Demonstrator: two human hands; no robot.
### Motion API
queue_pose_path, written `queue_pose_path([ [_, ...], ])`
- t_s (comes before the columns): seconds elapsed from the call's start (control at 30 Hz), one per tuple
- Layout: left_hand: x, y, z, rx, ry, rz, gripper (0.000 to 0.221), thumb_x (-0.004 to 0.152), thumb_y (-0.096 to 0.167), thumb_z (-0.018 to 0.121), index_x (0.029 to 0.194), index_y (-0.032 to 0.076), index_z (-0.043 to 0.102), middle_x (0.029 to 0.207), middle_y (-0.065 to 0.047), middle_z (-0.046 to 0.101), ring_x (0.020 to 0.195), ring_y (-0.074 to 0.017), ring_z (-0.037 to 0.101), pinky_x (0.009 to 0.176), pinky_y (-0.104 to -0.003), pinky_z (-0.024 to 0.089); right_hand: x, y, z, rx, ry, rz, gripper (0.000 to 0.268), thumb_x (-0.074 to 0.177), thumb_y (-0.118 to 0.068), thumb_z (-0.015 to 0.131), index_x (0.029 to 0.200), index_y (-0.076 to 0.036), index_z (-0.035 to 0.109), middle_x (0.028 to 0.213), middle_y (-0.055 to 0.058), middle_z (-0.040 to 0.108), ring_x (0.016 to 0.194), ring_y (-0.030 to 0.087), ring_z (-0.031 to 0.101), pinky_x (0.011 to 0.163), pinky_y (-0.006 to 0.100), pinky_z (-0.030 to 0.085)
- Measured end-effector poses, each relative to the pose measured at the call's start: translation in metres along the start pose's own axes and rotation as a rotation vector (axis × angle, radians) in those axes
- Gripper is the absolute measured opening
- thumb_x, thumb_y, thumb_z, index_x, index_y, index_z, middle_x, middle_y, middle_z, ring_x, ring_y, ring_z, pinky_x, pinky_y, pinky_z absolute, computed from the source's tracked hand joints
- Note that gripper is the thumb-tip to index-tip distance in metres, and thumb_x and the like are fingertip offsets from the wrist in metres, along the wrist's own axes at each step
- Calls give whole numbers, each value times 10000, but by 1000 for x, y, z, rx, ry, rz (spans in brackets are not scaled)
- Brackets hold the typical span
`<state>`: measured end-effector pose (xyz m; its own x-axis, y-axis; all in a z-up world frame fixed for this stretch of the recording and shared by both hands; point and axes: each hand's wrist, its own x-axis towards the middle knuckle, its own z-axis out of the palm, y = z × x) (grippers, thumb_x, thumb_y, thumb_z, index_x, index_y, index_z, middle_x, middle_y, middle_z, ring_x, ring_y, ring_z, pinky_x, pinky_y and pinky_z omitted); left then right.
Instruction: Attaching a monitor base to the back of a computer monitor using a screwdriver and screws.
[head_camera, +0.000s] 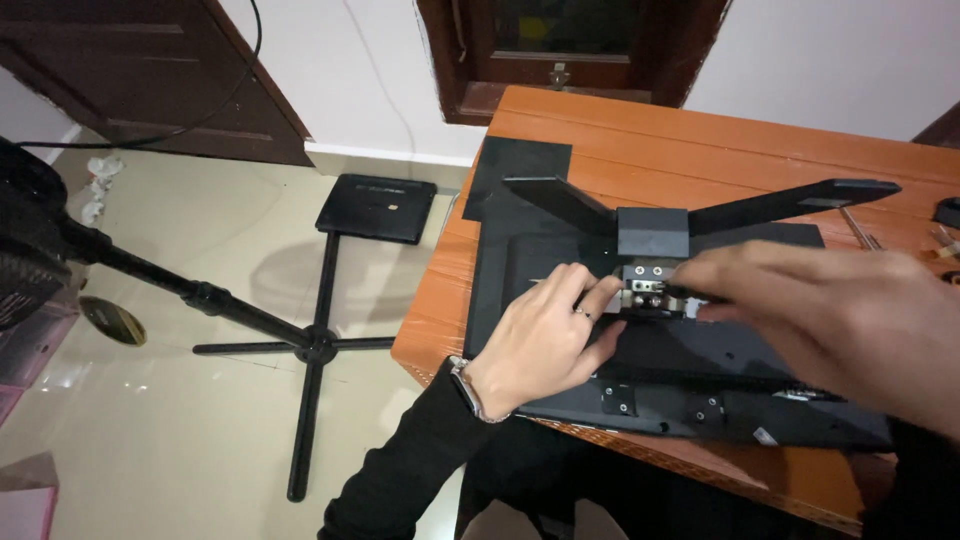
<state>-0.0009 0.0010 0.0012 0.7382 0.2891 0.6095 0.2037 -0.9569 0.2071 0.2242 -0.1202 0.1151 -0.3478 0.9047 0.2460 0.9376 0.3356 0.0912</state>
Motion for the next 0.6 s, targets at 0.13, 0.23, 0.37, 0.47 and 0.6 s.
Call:
queue_pose_path([
  [0.13,-1,-1,1,8,-28,-18,386,1008,236,627,1269,-47,599,968,-123,481,792,-298,562,538,-412,496,5,3,1,19,33,102,380,913,-311,649,1285,-234,667,1187,-40,750,1051,222,730,818,330,570],
  [0.23,-1,-1,1,-9,-30,-14,386,1003,235,639,1256,-55,603,966,-128,474,797,-303,567,532,-413,500,6,-5,-6,-65,143,4,273,971,-276,632,1214,-161,682,1152,-39,740,1005,190,726,793,296,572],
  [0.37,-1,-1,3,5,-18,-7,395,1015,240,624,1257,-72,612,946,-122,469,785,-297,564,529,-412,495,1,-5,9,-188,137,24,245,999,-338,655,1200,-199,647,982,-73,682,844,185,695,606,305,507],
  [0.47,-2,-1,3,17,-8,-8,380,1003,229,639,1250,-59,611,950,-121,478,790,-303,564,552,-412,495,-3,-7,19,-293,78,104,305,985,-426,649,1192,-205,609,1002,-118,685,795,134,708,456,320,486],
  [0.6,-2,-2,4,4,-8,-5,394,1006,226,640,1268,-64,595,970,-135,484,807,-319,567,576,-430,500,-6,-11,25,-452,35,108,445,1033,-614,566,1120,-178,570,774,-78,587,437,212,489,404,345,331],
])
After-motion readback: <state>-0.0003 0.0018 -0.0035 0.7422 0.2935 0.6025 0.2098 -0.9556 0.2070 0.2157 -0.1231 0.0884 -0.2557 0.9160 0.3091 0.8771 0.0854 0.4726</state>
